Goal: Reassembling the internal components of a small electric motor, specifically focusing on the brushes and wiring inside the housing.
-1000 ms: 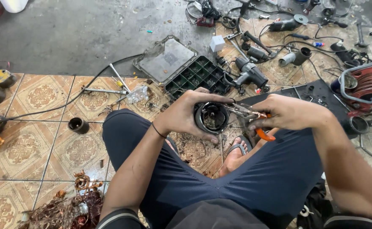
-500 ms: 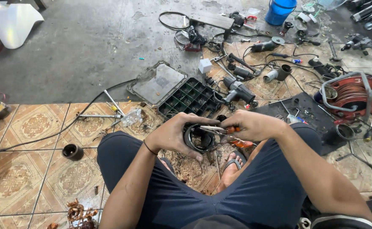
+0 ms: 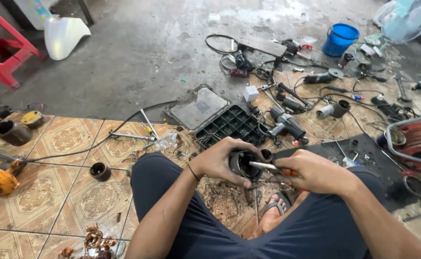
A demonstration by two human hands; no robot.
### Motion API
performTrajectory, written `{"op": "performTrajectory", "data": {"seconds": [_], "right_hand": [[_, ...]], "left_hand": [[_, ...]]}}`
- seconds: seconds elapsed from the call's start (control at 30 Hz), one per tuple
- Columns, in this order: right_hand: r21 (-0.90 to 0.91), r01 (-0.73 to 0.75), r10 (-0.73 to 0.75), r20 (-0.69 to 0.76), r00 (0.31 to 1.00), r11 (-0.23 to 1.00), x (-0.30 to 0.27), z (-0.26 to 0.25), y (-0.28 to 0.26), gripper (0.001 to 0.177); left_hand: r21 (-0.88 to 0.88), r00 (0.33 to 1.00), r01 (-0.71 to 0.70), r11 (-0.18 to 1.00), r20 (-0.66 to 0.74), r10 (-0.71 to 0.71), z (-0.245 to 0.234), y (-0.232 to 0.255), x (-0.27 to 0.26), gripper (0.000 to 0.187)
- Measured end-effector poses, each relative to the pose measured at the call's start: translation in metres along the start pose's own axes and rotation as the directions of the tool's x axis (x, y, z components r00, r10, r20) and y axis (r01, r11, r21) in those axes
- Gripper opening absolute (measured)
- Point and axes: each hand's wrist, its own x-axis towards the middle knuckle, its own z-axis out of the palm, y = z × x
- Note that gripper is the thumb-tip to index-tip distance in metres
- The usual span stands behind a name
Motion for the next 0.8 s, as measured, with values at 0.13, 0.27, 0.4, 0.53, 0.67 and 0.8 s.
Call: {"op": "performTrajectory", "data": {"seconds": [0.13,0.27,0.4,0.53,0.67,0.8], "right_hand": [[-0.141,-0.012,0.025,0.092,0.995,0.99,0.009,0.002,0.004,0.023],[-0.3,0.014,0.034,0.156,0.987,0.954,0.023,0.002,-0.008,0.027],[-0.465,0.024,0.073,0.189,0.979,0.885,0.039,0.012,-0.006,0.019],[-0.467,0.01,0.078,0.169,0.982,0.884,0.053,0.019,0.01,0.018],[-0.51,-0.066,0.158,0.139,0.978,0.858,0.053,0.006,-0.006,0.018],[-0.411,-0.141,0.222,0.157,0.962,0.901,0.048,-0.011,-0.03,0.019]], "left_hand": [[0.065,1.0,-0.007,0.998,0.002,0.006,0.003,0.0,0.004,0.065],[0.292,0.997,-0.063,0.954,0.067,0.045,0.003,-0.006,0.003,0.067],[0.433,0.999,-0.043,0.9,0.036,0.031,0.002,-0.014,0.001,0.067],[0.46,1.0,-0.018,0.888,0.013,0.014,-0.006,-0.019,-0.003,0.069],[0.479,0.997,-0.033,0.877,-0.045,0.062,-0.012,-0.017,-0.006,0.07],[0.497,0.99,-0.031,0.867,-0.106,0.097,-0.015,-0.019,-0.008,0.072]]}}
